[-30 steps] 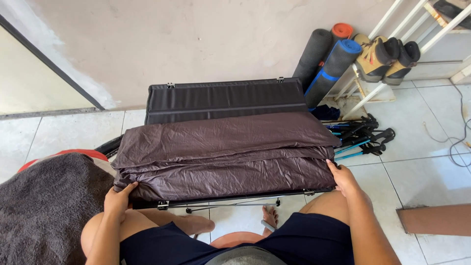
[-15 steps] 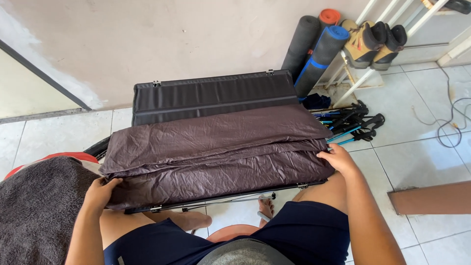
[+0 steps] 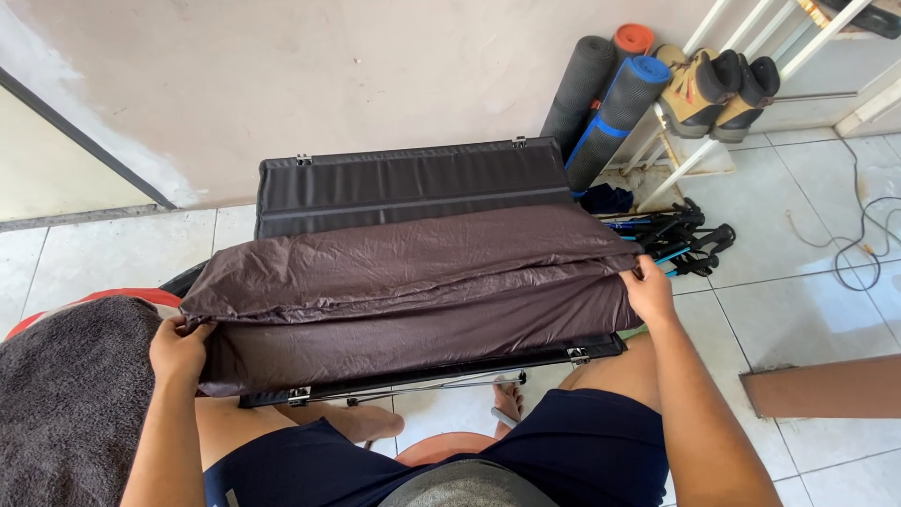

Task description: The person is folding and rolling a brown jacket on a black mat.

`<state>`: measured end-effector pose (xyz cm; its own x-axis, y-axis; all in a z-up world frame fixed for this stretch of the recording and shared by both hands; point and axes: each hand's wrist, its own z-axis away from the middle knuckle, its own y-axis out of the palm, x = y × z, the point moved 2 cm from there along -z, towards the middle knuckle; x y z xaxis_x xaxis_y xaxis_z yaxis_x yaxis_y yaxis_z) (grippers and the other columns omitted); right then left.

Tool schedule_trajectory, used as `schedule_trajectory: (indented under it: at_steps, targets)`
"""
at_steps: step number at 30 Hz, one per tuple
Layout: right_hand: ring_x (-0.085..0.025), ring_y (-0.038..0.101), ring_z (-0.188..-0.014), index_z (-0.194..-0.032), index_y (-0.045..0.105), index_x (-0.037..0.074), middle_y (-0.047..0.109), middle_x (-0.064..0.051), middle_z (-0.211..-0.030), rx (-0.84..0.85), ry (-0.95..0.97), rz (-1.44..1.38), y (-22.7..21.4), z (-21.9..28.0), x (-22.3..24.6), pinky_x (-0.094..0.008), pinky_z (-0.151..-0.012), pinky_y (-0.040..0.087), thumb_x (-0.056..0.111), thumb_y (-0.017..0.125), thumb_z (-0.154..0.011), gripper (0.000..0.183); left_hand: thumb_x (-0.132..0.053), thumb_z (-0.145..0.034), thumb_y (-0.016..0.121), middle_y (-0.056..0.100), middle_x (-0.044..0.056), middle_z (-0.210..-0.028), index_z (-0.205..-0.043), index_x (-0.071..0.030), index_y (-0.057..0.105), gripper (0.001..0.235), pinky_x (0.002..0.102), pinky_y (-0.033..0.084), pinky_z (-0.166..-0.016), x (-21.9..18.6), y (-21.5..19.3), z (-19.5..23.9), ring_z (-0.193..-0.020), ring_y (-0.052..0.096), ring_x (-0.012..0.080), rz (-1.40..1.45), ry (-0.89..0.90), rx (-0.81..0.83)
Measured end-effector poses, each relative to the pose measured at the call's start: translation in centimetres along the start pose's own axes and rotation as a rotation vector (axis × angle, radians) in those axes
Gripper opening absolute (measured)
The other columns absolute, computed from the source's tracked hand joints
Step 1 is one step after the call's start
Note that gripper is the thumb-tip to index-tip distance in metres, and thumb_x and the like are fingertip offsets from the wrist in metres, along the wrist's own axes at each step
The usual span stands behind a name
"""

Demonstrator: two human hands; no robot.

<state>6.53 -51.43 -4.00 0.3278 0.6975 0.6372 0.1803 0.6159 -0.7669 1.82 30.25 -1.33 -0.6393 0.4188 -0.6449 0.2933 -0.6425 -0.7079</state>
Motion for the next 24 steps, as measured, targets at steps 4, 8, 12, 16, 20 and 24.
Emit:
schedule_trajectory:
  at_steps: [4,8,12,16,20,24]
  targets:
    - [-0.037,0.067,-0.103,-0.119,0.063,0.008,0.075,-0.014,-0.112,-0.041,0.011,-0.03,0.0,-1.1,2.5,-0.043,-0.084,0.047,0.028,0.06,-0.103,0.026,-0.024,-0.098,0.079,0.069,0.012,-0.115,-0.12,-0.009,0.065,0.03,0.045,0.048,-0.083,0.4,0.4,-0.4,-0.098,0.063,0.0306,0.141,0.011,-0.107]
    - [-0.049,0.065,-0.106,-0.138,0.062,0.019,0.071,-0.023,-0.119,0.01,0.175,0.142,0.4,-1.7,4.6,-0.054,-0.083,0.051,0.03,0.05,-0.097,0.044,-0.017,-0.097,0.076,0.071,0.016,-0.112,-0.117,-0.007,0.067,0.024,0.047,0.047,-0.083,1.6,2.1,-1.9,-0.098,0.064,0.0338,0.137,-0.038,-0.115]
    - [-0.047,0.066,-0.118,-0.136,0.069,0.011,0.072,-0.024,-0.124,0.022,0.188,0.116,2.4,-3.2,1.1,-0.061,-0.097,0.054,0.033,0.059,-0.102,0.041,-0.027,-0.089,0.085,0.076,0.014,-0.097,-0.117,-0.007,0.076,0.035,0.051,0.054,-0.09,8.8,5.7,-7.0,-0.107,0.07,0.0387,0.017,0.089,-0.175]
    - [-0.047,0.067,-0.119,-0.134,0.069,0.01,0.072,-0.023,-0.124,0.024,0.25,0.236,1.9,-3.3,1.8,-0.061,-0.095,0.055,0.031,0.057,-0.099,0.042,-0.026,-0.094,0.081,0.074,0.022,-0.103,-0.121,-0.001,0.073,0.037,0.057,0.052,-0.092,7.9,5.8,-7.2,-0.111,0.067,0.0445,-0.021,0.109,-0.186]
    - [-0.049,0.065,-0.119,-0.137,0.07,0.007,0.071,-0.026,-0.124,-0.014,0.255,0.204,1.7,-3.2,2.6,-0.063,-0.097,0.054,0.022,0.054,-0.1,0.043,-0.017,-0.097,0.079,0.072,0.027,-0.101,-0.119,0.001,0.069,0.03,0.058,0.051,-0.093,5.2,4.9,-5.8,-0.108,0.067,0.0482,0.025,0.238,-0.345]
    - [-0.049,0.066,-0.117,-0.136,0.071,0.008,0.072,-0.026,-0.123,-0.003,0.265,0.223,2.1,-2.7,2.4,-0.064,-0.096,0.054,0.025,0.056,-0.099,0.044,-0.017,-0.095,0.076,0.073,0.025,-0.104,-0.118,-0.001,0.068,0.029,0.059,0.052,-0.094,6.0,5.9,-7.3,-0.11,0.067,0.0476,-0.042,0.192,-0.311]
